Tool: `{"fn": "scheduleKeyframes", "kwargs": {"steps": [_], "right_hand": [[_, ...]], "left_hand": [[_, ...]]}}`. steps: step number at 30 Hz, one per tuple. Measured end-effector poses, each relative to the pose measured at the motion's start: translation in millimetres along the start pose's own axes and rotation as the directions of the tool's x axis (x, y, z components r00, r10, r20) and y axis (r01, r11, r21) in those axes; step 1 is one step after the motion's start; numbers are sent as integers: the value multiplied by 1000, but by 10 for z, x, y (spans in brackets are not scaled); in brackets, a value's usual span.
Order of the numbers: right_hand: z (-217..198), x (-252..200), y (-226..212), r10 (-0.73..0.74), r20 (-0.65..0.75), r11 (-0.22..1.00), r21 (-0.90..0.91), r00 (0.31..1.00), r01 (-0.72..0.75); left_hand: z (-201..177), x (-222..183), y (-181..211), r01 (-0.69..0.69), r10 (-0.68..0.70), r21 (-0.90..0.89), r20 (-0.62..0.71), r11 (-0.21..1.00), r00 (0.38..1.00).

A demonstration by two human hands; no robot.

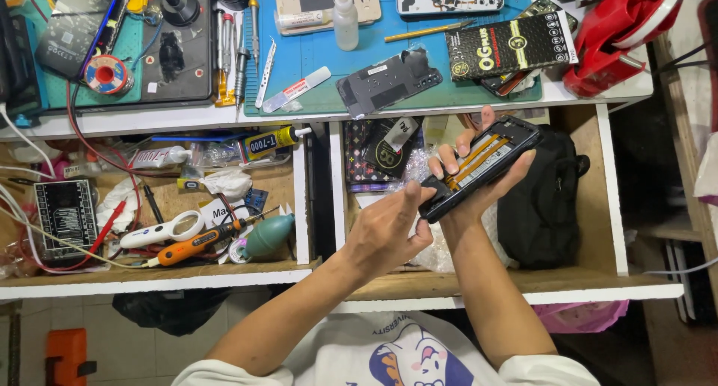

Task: Repairing a mobile phone by inspecting and aligning the screen assembly with the frame.

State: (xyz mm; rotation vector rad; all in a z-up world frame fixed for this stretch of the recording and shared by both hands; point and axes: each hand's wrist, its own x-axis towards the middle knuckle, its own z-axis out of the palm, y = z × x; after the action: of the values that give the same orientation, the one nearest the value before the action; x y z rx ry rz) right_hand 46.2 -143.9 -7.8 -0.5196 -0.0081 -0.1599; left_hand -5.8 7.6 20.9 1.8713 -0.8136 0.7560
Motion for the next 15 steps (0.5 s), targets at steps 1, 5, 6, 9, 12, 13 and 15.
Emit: {"fn": "scheduleKeyframes", "kwargs": {"steps": [1, 5, 6, 9, 12, 13, 15], "right_hand": [[10, -1, -1, 0, 0, 1000, 1, 1000, 0], [42, 4, 4, 6, -41, 1000, -7, 999, -6], [48, 6, 9, 6, -47, 1000, -17, 999, -7], [76, -12, 26, -7, -18, 1000, -13, 1000, 7], [61, -14, 49, -12, -15, 998, -64, 1000, 11], [64, -15, 41, -11, -13, 998, -65, 1000, 10], [70, -20, 25, -2, -51, 996, -88, 999, -2]], "left_hand": [[4, -5, -5, 0, 0, 0, 1, 1000, 1000], [13, -20, -16, 19, -19, -16, 19, 1000, 1000], [14, -25, -15, 32, -31, -25, 30, 999, 999], [-11, -12, -18, 33, -33, -9, 31, 999, 999], [-22, -10, -27, 44, -43, -24, 38, 999, 998], [-19, -20, -32, 44, -44, -22, 36, 999, 998], [-14, -40, -43, 54, -53, -32, 31, 998, 998]]}}
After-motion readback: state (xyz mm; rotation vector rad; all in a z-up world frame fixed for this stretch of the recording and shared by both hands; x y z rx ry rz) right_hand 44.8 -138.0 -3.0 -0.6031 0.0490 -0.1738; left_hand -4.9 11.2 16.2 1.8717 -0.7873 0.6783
